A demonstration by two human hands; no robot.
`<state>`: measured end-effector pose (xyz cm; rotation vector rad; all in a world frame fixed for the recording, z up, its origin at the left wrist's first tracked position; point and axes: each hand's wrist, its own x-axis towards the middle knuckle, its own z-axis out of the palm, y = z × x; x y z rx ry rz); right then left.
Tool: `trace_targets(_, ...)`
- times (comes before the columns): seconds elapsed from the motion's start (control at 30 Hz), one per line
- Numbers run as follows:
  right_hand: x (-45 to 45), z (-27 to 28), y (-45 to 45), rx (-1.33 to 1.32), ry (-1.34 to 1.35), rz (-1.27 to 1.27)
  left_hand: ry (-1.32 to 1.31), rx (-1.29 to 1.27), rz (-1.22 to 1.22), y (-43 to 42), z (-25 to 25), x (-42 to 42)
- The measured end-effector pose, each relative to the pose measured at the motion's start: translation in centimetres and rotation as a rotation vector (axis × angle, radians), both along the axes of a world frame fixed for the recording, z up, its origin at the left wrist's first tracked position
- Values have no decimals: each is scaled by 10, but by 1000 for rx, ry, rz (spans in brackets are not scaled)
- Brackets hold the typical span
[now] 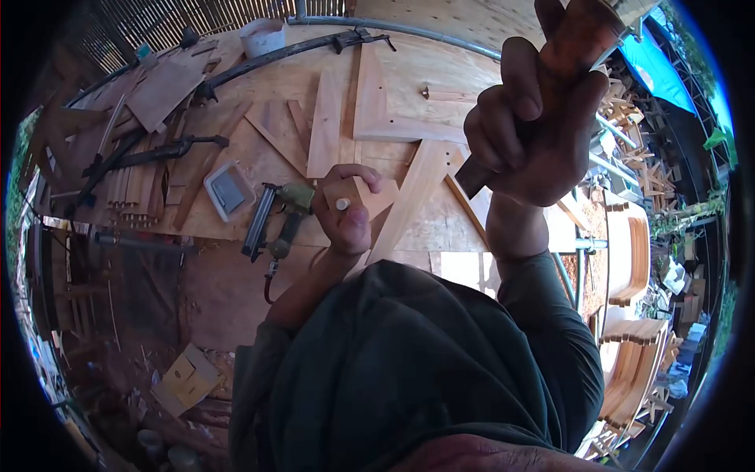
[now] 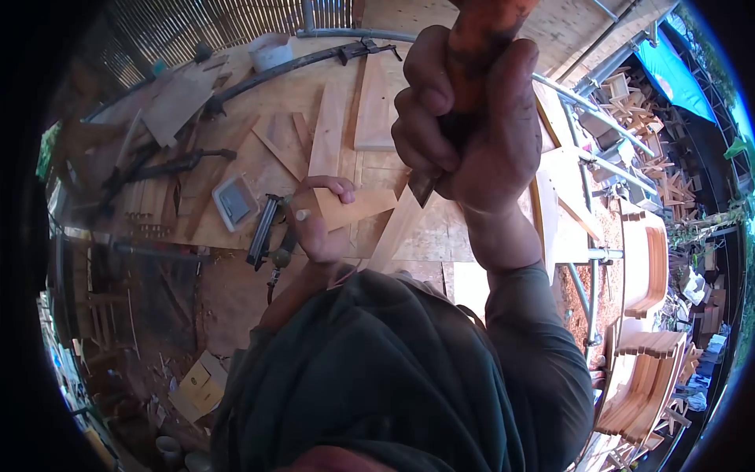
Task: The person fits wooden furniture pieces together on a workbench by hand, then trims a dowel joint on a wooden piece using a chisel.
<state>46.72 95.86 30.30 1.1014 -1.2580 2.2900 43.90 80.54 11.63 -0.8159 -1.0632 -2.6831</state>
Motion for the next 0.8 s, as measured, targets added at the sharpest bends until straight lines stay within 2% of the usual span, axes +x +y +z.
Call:
trace_targets(0.17,3,-17,13,-42,-40,42,-56,250,-55,-16,-7,-22)
trace_targets(0.23,2,-22,15,-102,-12,56,-2,122,-32,-21,-5,-27)
trace_targets(0.33,-1,-18,5,-94,48,-63,27,-126,51,-15,-4,-23)
trace_targets(0.4,-4,-15,-4,-77,61,-78,-29,-195,84,-4,-3,-15)
trace_targets(0.5,-7,-16,-11,-53,76,-31,156,-438,82,-10,3,-8)
trace_targets(0.6,-4,-15,-24,-72,5,19,94,-555,61,-5,16,4)
trace_targets(0.63,-3,-16,-24,-42,-20,39,147,-542,145,0,20,4)
trace_targets(0.8,3,-21,-24,62,-61,68,119,-542,60,4,7,17)
